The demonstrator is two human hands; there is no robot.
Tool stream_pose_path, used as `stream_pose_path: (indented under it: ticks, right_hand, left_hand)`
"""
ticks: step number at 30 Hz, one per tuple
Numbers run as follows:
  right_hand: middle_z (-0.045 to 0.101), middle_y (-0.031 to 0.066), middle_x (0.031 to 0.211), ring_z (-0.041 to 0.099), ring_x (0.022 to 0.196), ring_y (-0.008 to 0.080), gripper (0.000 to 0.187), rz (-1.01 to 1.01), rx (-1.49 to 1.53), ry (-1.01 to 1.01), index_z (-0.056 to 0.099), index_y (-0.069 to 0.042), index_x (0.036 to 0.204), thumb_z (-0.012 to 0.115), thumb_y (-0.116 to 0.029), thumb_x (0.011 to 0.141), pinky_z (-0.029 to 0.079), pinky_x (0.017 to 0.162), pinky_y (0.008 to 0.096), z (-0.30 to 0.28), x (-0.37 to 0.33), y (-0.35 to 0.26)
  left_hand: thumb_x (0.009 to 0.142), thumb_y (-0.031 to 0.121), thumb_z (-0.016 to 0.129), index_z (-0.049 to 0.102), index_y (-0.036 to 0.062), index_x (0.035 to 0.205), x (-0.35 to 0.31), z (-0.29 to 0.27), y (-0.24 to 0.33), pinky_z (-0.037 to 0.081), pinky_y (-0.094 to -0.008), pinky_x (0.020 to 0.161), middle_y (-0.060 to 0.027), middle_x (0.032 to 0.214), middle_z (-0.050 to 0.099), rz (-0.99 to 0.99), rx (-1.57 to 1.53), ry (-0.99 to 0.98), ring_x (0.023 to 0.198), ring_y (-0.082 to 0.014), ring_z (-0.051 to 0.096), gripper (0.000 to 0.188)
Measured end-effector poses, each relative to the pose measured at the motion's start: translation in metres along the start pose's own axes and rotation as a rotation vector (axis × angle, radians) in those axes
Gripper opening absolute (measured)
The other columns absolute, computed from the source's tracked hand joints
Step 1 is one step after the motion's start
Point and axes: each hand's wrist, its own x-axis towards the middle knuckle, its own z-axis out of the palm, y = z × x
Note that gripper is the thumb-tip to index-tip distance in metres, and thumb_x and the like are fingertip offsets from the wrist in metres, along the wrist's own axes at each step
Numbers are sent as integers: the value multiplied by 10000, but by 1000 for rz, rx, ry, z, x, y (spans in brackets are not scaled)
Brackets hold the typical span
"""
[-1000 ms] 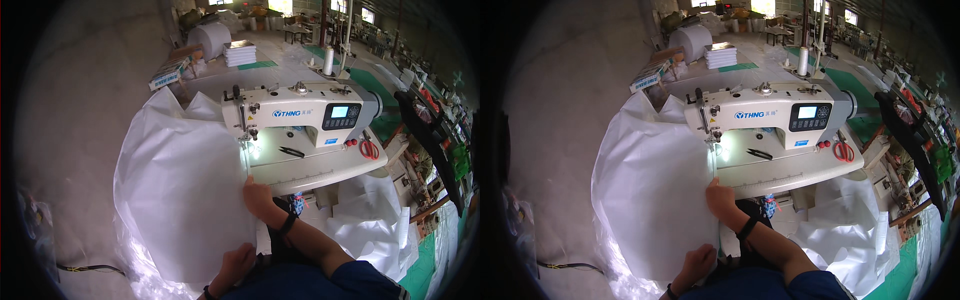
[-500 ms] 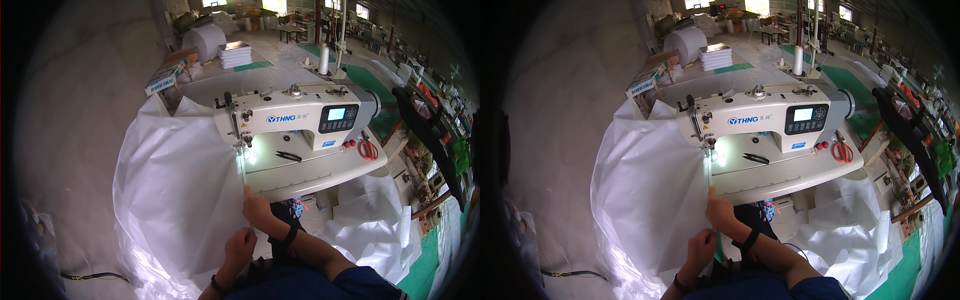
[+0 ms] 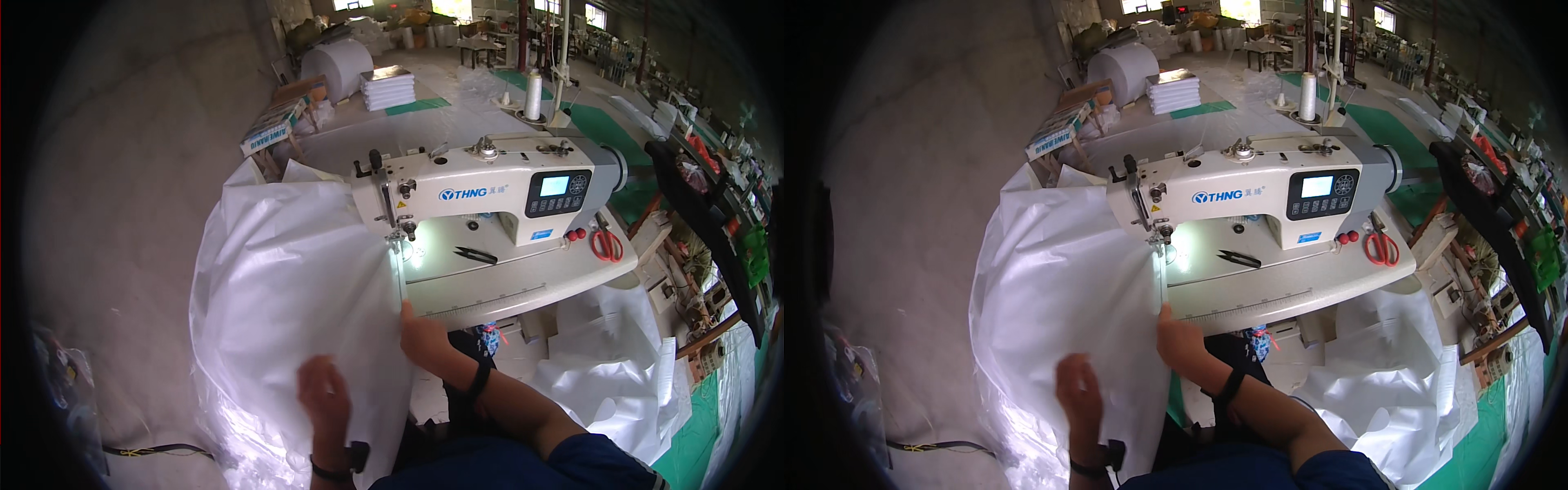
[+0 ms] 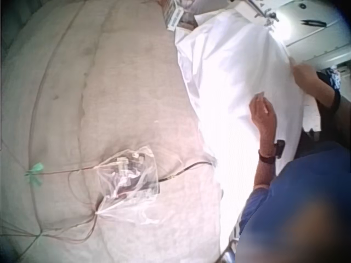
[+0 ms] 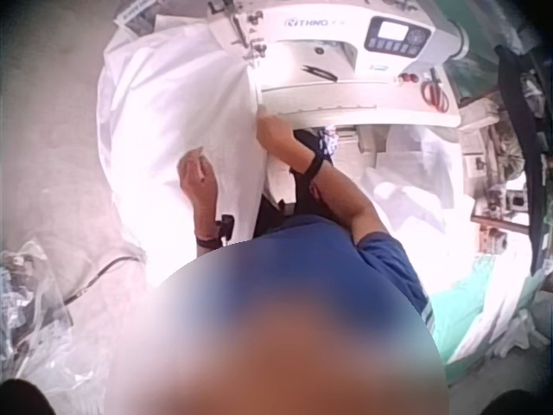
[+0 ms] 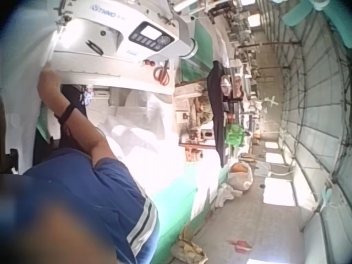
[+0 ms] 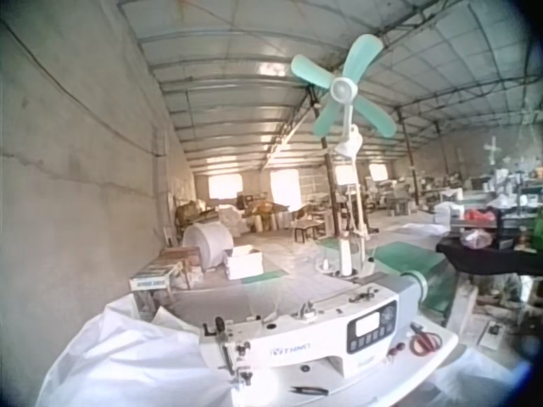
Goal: Sewing a large white plastic fabric sheet using an industrial sewing machine.
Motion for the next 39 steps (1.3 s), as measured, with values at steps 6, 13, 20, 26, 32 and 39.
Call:
stream_pose_path:
  ticks: [6, 13, 20, 26, 32, 39]
  right_hand:
    - [657, 118, 689, 661, 610, 264, 450, -14, -150, 18, 473, 94, 1201, 502, -82, 788, 513, 543, 352, 1, 35, -4]
    - [661, 109, 772, 660, 702, 268, 350, 48, -242, 11, 502, 44, 1164, 444, -94, 847, 507, 569, 374, 1, 77, 2]
    - [662, 124, 783, 658, 711, 275, 316, 109, -156, 13, 515, 26, 1144, 398, -133, 897, 502, 572, 389, 5, 104, 12]
    - [652, 126, 759, 661, 721, 276, 320, 156, 330, -1, 521, 4, 1121, 498, -204, 880, 508, 619, 395, -2, 65, -3]
    - [624, 135, 1003, 596, 978, 216, 556, 310, 1037, -850, 510, -5, 1192, 565, -448, 861, 497, 787, 342, -7, -53, 22]
    - [568, 134, 1158, 523, 1095, 222, 551, 112, 1287, -797, 440, 22, 1268, 615, -305, 860, 403, 955, 329, 89, -59, -10]
  left_hand:
    - [835, 305, 613, 552, 169, 1216, 24, 3, -119, 372, -521, 930, -176, 1277, 466, -177, 588, -5, 1168, -383, 440, 410]
    - [819, 377, 609, 501, 208, 1280, 79, 26, -162, 314, -594, 959, -169, 1362, 401, -223, 396, -279, 1251, -397, 366, 503]
    - [823, 442, 562, 464, 217, 1305, 132, 42, -186, 262, -660, 958, -156, 1389, 369, -299, 376, -497, 1289, -375, 311, 541]
    - [833, 456, 535, 468, 214, 1293, 144, 42, -236, 274, -647, 966, -151, 1394, 366, -300, 410, -478, 1272, -367, 336, 523]
    - [828, 443, 559, 510, 216, 1262, 92, 10, -153, 304, -632, 937, -149, 1388, 377, -167, 263, -355, 1263, -386, 353, 492]
    - [806, 395, 612, 549, 222, 1221, 34, 10, -154, 330, -628, 911, -153, 1357, 410, -198, 327, -296, 1249, -416, 354, 454]
